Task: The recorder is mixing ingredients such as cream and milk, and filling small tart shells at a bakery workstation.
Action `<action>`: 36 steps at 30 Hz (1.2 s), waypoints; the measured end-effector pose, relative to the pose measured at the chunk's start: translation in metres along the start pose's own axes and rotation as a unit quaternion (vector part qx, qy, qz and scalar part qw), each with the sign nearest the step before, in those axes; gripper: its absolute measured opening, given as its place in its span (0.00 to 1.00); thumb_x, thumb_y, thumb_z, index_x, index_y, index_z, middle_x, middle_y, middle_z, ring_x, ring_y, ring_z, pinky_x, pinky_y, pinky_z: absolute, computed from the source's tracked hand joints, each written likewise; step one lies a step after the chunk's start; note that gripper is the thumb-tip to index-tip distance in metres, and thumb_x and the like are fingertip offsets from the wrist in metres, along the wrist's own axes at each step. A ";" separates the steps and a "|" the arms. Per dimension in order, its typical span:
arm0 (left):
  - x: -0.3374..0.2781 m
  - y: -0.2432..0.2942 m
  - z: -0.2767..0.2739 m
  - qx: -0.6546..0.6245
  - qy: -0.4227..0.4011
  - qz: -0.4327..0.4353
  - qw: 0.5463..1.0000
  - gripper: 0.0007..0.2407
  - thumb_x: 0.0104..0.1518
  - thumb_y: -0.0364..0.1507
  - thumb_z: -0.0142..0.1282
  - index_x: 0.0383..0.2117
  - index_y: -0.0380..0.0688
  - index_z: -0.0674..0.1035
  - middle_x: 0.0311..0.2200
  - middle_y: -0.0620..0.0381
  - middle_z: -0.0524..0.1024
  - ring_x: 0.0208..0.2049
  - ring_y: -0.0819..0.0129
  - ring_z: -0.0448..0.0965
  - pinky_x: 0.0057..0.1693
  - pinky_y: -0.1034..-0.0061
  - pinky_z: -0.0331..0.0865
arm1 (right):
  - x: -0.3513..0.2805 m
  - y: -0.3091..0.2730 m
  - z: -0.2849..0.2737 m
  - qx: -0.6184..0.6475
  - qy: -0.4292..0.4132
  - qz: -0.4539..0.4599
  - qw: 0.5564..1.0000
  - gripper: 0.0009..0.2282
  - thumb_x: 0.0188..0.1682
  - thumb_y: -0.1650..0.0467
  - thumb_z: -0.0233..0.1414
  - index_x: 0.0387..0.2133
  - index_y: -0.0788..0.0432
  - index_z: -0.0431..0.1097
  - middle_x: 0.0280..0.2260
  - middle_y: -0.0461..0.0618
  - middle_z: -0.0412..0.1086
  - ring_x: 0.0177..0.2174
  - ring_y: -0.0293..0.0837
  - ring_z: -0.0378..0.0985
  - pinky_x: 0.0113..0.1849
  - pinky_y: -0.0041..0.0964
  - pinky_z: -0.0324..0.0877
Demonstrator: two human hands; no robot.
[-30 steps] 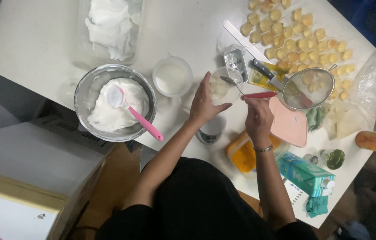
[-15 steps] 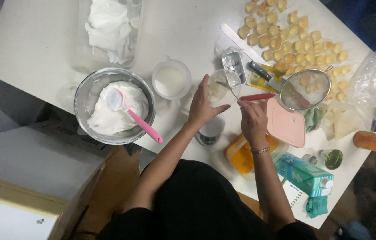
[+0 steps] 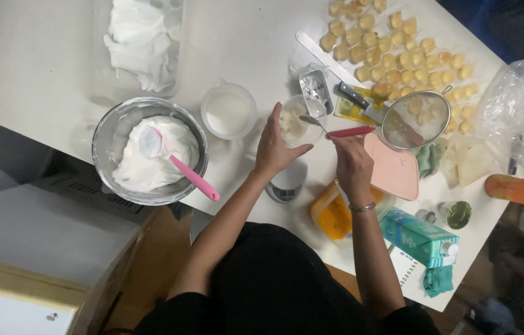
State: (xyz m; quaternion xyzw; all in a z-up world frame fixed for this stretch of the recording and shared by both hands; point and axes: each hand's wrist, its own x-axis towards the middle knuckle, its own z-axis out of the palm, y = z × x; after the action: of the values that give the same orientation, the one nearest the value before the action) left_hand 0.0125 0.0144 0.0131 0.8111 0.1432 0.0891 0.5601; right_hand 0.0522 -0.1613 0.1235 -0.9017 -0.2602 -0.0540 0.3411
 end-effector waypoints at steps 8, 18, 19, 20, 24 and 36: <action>0.000 -0.002 0.000 0.011 0.014 -0.002 1.000 0.54 0.41 0.44 0.76 0.70 0.39 0.47 0.67 0.35 0.58 0.66 0.42 0.63 0.68 0.58 0.60 | -0.008 0.012 0.009 -0.018 -0.025 -0.008 0.999 0.07 0.54 0.78 0.54 0.42 0.60 0.76 0.37 0.55 0.76 0.36 0.51 0.79 0.38 0.41 0.73; 0.000 -0.003 0.000 0.009 0.015 0.011 1.000 0.53 0.41 0.44 0.76 0.70 0.39 0.48 0.66 0.37 0.60 0.65 0.42 0.65 0.67 0.58 0.61 | -0.008 0.021 -0.001 -0.010 0.001 -0.006 1.000 0.07 0.56 0.80 0.52 0.43 0.62 0.75 0.39 0.57 0.77 0.38 0.52 0.80 0.40 0.41 0.74; 0.000 -0.003 0.000 0.009 0.015 0.010 1.000 0.53 0.41 0.44 0.76 0.70 0.39 0.48 0.66 0.37 0.60 0.65 0.43 0.65 0.67 0.58 0.62 | -0.008 0.021 -0.001 -0.013 0.005 -0.034 0.999 0.07 0.56 0.80 0.52 0.44 0.62 0.74 0.40 0.57 0.76 0.40 0.53 0.81 0.42 0.41 0.75; 0.000 -0.003 0.000 0.009 0.015 0.010 1.000 0.53 0.41 0.44 0.76 0.70 0.39 0.48 0.66 0.37 0.60 0.65 0.43 0.65 0.67 0.58 0.62 | -0.008 0.017 -0.001 -0.013 0.005 -0.034 0.999 0.07 0.56 0.80 0.52 0.44 0.62 0.74 0.40 0.57 0.76 0.40 0.53 0.81 0.42 0.41 0.75; -0.001 -0.004 0.001 0.009 0.018 0.017 1.000 0.53 0.41 0.45 0.76 0.70 0.39 0.47 0.66 0.36 0.59 0.65 0.43 0.65 0.67 0.58 0.62 | -0.013 0.017 0.002 -0.006 -0.006 -0.010 1.000 0.06 0.55 0.80 0.52 0.43 0.62 0.75 0.38 0.57 0.76 0.37 0.51 0.81 0.39 0.38 0.74; -0.003 -0.004 0.001 0.002 0.015 0.022 1.000 0.54 0.43 0.46 0.74 0.71 0.38 0.46 0.67 0.36 0.58 0.66 0.44 0.64 0.67 0.60 0.63 | -0.029 0.076 0.027 0.248 0.107 0.193 0.943 0.08 0.63 0.73 0.46 0.44 0.67 0.71 0.33 0.51 0.76 0.29 0.36 0.74 0.32 0.29 0.69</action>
State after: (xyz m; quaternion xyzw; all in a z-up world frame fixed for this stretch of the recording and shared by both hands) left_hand 0.0097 0.0145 0.0087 0.8139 0.1337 0.1139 0.5538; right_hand 0.0633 -0.2046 0.0509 -0.8106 -0.0480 -0.0166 0.5834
